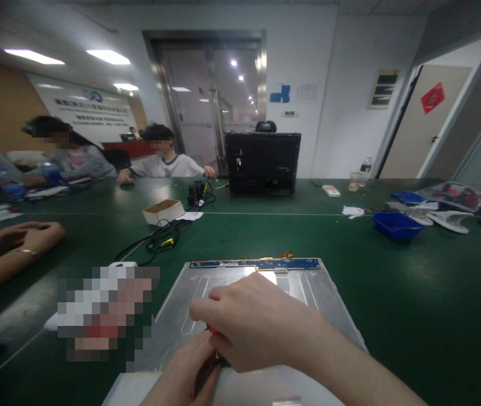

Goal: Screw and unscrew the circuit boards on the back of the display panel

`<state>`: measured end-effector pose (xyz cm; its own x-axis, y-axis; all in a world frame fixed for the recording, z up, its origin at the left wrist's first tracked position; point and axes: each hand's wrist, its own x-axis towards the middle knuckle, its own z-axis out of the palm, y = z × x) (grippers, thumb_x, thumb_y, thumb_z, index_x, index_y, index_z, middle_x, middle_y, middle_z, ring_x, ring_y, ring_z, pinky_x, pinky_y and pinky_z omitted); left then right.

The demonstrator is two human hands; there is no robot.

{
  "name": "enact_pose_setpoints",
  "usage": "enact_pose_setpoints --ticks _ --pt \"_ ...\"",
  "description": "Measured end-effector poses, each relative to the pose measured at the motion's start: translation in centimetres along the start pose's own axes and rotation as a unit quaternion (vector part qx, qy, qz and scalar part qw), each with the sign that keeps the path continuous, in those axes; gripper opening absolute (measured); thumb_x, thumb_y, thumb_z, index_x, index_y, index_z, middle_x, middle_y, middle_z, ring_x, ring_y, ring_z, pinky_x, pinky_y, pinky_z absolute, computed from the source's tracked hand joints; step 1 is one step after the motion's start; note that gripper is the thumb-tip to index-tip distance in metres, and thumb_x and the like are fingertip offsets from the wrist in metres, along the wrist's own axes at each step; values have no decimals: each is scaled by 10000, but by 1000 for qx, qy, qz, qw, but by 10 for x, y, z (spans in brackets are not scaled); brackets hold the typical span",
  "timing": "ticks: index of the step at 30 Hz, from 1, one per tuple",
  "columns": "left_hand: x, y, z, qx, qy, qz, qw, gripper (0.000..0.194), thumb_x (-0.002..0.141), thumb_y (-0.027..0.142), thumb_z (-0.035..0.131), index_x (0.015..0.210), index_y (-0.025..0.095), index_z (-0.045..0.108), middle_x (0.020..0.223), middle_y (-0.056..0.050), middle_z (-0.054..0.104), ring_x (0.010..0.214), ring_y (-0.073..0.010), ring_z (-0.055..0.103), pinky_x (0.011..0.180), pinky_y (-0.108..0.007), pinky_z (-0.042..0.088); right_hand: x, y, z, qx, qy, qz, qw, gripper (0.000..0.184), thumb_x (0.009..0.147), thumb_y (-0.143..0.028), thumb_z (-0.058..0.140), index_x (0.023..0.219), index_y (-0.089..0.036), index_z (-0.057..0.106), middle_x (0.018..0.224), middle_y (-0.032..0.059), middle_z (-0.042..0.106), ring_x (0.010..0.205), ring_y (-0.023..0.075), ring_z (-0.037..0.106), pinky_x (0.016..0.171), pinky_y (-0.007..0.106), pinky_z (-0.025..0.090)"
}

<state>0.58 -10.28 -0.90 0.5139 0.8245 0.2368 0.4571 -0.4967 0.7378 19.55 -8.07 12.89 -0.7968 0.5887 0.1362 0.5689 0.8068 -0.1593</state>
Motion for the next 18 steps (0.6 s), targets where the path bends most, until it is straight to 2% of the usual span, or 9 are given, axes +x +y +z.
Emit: enact_pose_setpoints --ticks 6,10,15,18 --pt "-3 -7 3 5 -13 -8 1000 278 838 67 431 1019 197 597 1017 -82 651 883 -209 615 770 -293 503 3 3 6 -12 23 10 1000 153 853 -323 615 923 -200 557 812 8 703 645 134 576 512 284 199" --pt "-2 -10 5 17 -3 -3 1000 264 820 78 446 999 192 603 1000 -90 650 891 -223 607 794 -314 503 2 2 5 0 16 12 1000 156 863 -341 589 931 -203 557 803 10 700 647 140 577 518 282 212" --pt "1 -1 2 6 0 -9 1000 268 825 88 443 1010 186 611 987 -95 655 872 -224 607 779 -312 510 -2 -1 -2 17 0 7 1000 233 806 -241 572 1035 -201 551 944 40 675 730 166 593 516 284 248" --pt "2 2 0 -5 1 -3 1000 266 822 77 455 1007 187 611 1000 -94 663 881 -222 608 789 -307 510 -3 -2 -2 26 -11 6 1000 222 804 -217 554 1026 -202 556 936 35 674 733 165 596 516 284 248"
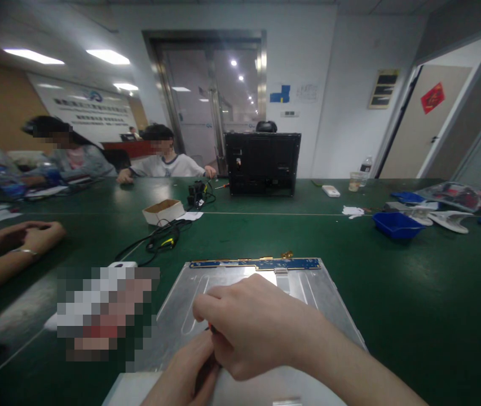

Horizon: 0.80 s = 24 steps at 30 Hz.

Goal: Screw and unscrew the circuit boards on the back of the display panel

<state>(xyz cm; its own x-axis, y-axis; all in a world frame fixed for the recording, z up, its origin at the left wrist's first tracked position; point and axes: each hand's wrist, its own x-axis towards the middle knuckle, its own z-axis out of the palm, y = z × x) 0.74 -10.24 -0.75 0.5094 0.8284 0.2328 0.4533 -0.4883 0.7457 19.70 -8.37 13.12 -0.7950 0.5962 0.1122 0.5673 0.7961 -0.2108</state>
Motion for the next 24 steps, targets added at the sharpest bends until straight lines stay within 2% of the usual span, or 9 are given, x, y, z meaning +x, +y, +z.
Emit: enact_pose_setpoints --ticks 5,10,17,24 --pt "-1 -5 2 10 2 5 1000 279 842 77 444 1038 193 606 1048 -97 660 935 -230 613 837 -321 502 2 -1 3 -16 15 10 1000 127 850 -249 549 968 -201 545 882 15 685 677 153 584 499 288 210" --pt "-1 -9 4 29 -8 1 1000 248 854 84 428 1004 195 591 1018 -87 653 908 -220 617 798 -307 505 3 -2 4 -48 28 17 998 132 875 -325 560 920 -203 538 782 4 674 628 150 568 493 292 185" --pt "1 -4 2 29 -14 3 999 267 853 75 419 1042 175 579 1069 -107 638 967 -227 598 855 -325 496 -3 -3 2 -18 9 -19 1000 171 784 -232 559 950 -201 529 888 12 654 671 142 549 476 276 227" --pt "-1 -7 2 33 -22 19 999 293 863 81 422 1085 190 580 1119 -105 638 1004 -228 607 877 -327 498 2 -3 4 -32 18 2 999 88 865 -267 536 932 -209 538 837 1 667 641 134 539 487 285 192"
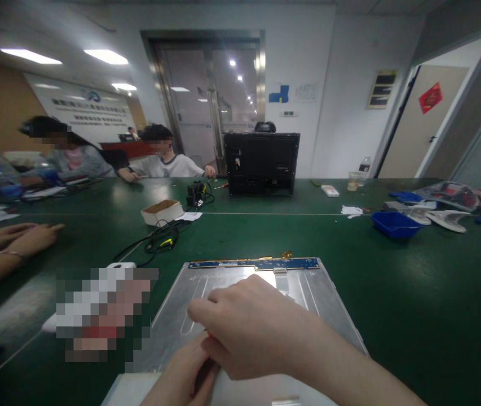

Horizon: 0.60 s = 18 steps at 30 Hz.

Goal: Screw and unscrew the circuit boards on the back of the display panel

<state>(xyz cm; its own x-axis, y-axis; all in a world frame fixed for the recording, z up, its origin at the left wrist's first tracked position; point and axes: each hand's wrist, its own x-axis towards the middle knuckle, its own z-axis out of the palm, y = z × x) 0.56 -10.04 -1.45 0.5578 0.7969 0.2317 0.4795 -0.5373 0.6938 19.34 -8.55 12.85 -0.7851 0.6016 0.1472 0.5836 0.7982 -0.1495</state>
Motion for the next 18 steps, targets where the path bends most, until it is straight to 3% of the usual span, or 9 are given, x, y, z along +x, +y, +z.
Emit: enact_pose_setpoints --ticks 4,8,12,18 --pt "-1 2 -3 -3 0 -6 1000 319 834 57 445 1087 197 579 1101 -91 647 993 -228 616 857 -316 509 1 0 1 -26 3 4 1000 162 903 -369 530 862 -213 547 714 -10 638 581 130 508 488 293 169" --pt "1 5 -6 -12 -2 -4 1000 318 841 60 434 1091 190 583 1106 -103 644 995 -235 610 871 -333 504 -3 0 -2 -8 -10 -9 1000 122 848 -302 548 934 -216 546 843 9 647 634 134 520 490 282 194" --pt "2 4 -4 -18 5 -2 1000 281 840 65 434 1033 181 602 1053 -110 655 961 -238 616 838 -321 511 -4 -1 -4 15 -24 -17 999 201 765 -235 568 960 -205 529 886 13 645 655 137 529 483 276 217" --pt "-1 -1 -1 -19 9 3 1000 318 832 49 437 1065 201 591 1081 -88 655 965 -219 619 844 -304 507 1 3 0 -10 -4 21 1000 111 876 -301 547 939 -210 558 814 5 683 631 137 546 502 293 189"
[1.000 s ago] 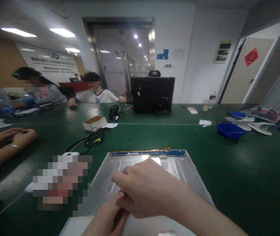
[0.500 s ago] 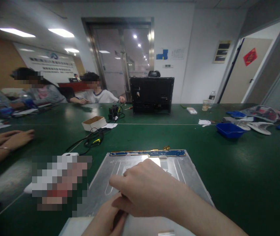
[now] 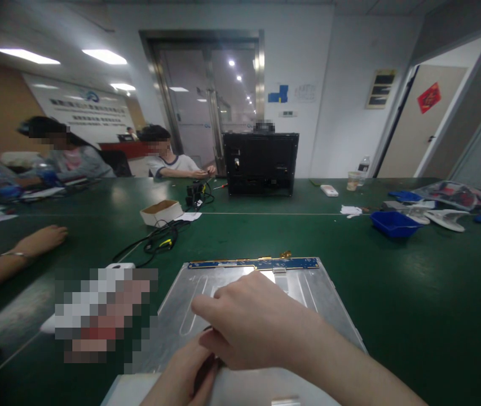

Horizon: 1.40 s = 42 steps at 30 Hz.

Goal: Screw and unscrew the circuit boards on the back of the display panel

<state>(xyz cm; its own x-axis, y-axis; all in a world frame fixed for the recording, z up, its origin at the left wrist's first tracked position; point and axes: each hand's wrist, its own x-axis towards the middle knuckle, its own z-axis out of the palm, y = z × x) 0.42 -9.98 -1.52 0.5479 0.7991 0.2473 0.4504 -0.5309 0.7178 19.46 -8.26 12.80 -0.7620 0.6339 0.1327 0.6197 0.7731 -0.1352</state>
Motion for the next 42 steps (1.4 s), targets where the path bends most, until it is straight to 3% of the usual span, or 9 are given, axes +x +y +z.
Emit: enact_pose_setpoints --ticks 3,6,10,20,27,30,36,42 --pt "0 1 -1 -2 -4 -3 1000 343 838 47 436 1098 207 590 1101 -85 653 981 -219 619 855 -309 505 -1 1 1 -13 7 1 1000 153 884 -364 553 920 -217 565 769 -2 676 603 137 534 498 298 172" --pt "1 4 -2 -9 -3 -9 1000 362 841 39 432 1122 206 586 1126 -91 646 996 -219 612 867 -312 499 -3 0 -1 -5 3 -18 1000 104 839 -298 551 898 -211 547 819 5 654 625 135 526 491 290 190" --pt "2 7 -2 -7 -2 -9 1000 383 820 18 423 1117 199 585 1111 -89 646 984 -215 609 856 -308 496 -5 -1 -3 14 1 -30 999 197 759 -229 562 952 -203 532 872 10 652 642 136 528 487 279 205" --pt "-1 3 1 1 5 -3 1000 320 819 38 439 1044 208 590 1042 -70 661 924 -208 628 812 -289 508 0 0 1 -11 3 7 1000 149 879 -340 561 954 -211 568 781 7 691 614 146 559 504 294 182" --pt "4 9 -3 -9 3 -2 1000 349 801 20 433 1060 197 586 1062 -80 662 939 -217 624 838 -307 507 -4 -1 -4 20 -10 -30 999 241 761 -240 570 995 -189 537 912 29 653 669 147 549 494 284 240" --pt "3 6 -2 -14 -6 -2 1000 391 798 16 438 1111 203 578 1114 -84 648 1001 -224 610 879 -319 499 -4 -2 -4 16 -8 -23 1000 233 792 -235 544 1021 -195 533 916 28 663 668 151 562 490 291 226" --pt "1 5 -3 -8 -11 -18 1000 348 835 38 429 1085 209 601 1073 -83 664 938 -216 628 831 -311 514 0 0 0 -20 8 12 1000 129 875 -316 538 943 -207 543 805 6 686 615 143 551 498 300 167" --pt "1 5 -3 -2 -7 -10 1000 299 851 72 440 1080 189 593 1091 -104 646 977 -229 605 864 -324 499 -4 -1 -3 5 -5 -28 1000 146 798 -282 559 919 -207 526 856 12 643 647 142 535 480 286 207"
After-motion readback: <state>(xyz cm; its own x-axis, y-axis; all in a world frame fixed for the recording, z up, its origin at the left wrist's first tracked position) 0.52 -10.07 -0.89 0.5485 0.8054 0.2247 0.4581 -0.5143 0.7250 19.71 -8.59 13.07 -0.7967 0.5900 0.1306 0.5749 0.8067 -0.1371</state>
